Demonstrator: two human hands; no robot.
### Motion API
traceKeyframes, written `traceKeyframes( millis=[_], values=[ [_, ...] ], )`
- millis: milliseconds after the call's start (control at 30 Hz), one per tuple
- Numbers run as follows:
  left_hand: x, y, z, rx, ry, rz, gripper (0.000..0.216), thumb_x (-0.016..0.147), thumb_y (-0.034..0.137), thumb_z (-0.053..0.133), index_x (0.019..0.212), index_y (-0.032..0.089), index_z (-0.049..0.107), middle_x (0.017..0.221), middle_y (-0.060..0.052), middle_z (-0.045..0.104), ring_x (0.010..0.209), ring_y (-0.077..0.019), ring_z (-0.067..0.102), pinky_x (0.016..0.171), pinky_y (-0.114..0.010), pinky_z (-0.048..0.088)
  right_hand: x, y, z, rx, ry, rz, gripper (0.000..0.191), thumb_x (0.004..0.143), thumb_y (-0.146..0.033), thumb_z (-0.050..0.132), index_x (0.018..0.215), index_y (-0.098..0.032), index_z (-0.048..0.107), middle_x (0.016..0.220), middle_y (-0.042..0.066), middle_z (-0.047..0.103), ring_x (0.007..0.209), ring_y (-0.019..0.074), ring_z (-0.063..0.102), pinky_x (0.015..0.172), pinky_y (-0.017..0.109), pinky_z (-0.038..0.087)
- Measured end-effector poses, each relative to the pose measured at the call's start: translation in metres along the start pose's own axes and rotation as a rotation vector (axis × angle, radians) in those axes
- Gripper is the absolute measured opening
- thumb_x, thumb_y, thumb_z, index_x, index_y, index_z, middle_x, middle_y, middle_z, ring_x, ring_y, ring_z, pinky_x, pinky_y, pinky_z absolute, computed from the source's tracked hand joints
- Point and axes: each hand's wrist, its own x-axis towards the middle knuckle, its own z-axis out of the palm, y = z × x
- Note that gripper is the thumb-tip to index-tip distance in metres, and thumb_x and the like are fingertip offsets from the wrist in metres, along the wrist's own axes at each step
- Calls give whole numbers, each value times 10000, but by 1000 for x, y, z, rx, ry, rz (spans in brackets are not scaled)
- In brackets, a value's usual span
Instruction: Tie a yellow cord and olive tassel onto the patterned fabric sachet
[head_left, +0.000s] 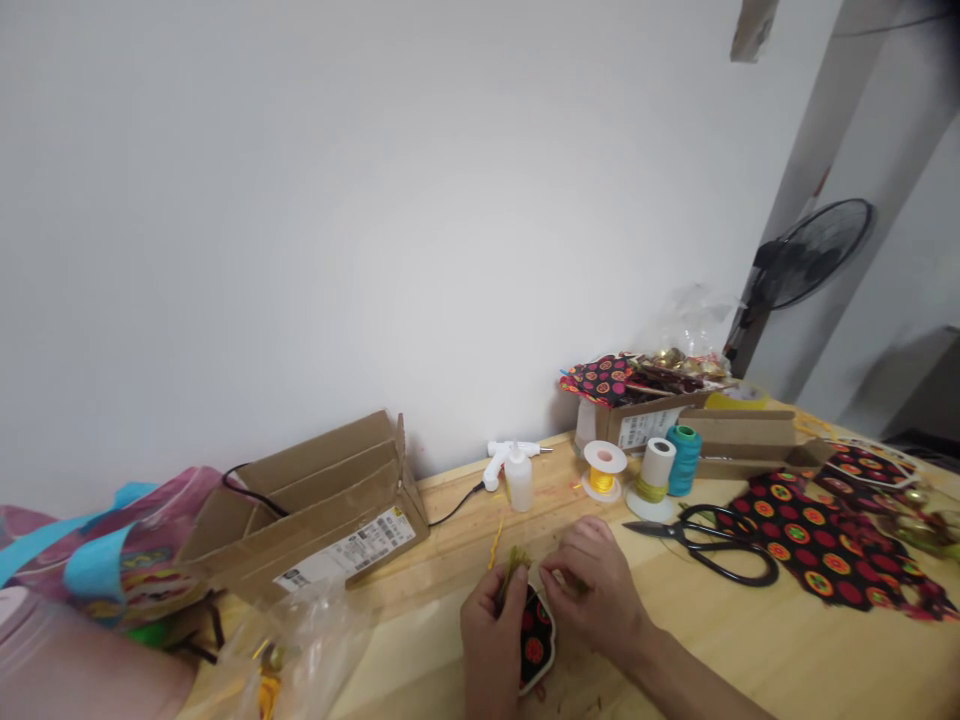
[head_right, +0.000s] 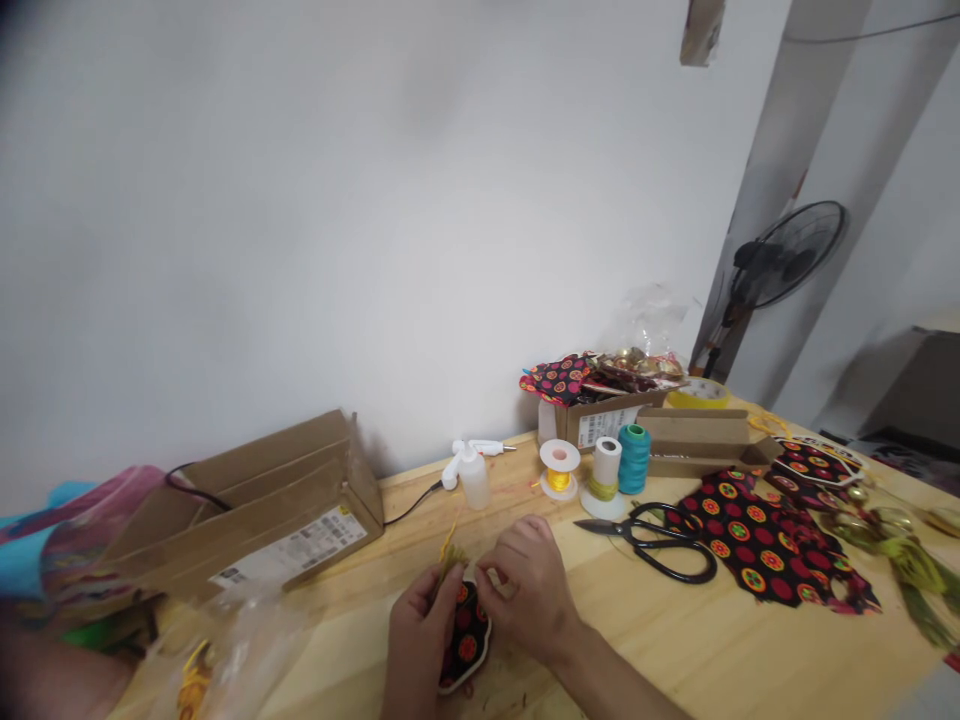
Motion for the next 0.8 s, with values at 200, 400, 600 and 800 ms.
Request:
traceKeyframes(
  millis=[200,400,600,800],
  values=[
    [1,1,0,-13,13,22,221,602,349,640,548,149,564,464,58,465,479,-99,410,479,-192,357,-1,-1,-3,-4,18,0,138,711,-132,501,581,-171,527,483,-36,406,526,113,382,593,281,289],
    [0,1,0,-20,-4,9,223,615,363,629,569,149,583,473,44,494,486,-110,430,481,-201,372,-1,-3,-1,0,1,-12,145,708,-135,499,570,-173,522,483,-37,409,532,112,391,595,278,292],
    [1,0,-1,-32,7,15,210,609,347,639,563,149,588,456,60,473,476,-96,419,478,-185,362,0,1,-2,-18,21,15,146,704,-121,501,569,-170,521,481,-36,407,526,115,380,591,281,287],
    [3,-1,-1,-52,-8,17,204,610,336,643,596,137,604,503,39,528,516,-107,455,503,-195,381,-1,-3,-3,-3,11,-13,140,713,-145,501,580,-180,529,486,-40,412,533,113,395,601,276,296]
  ],
)
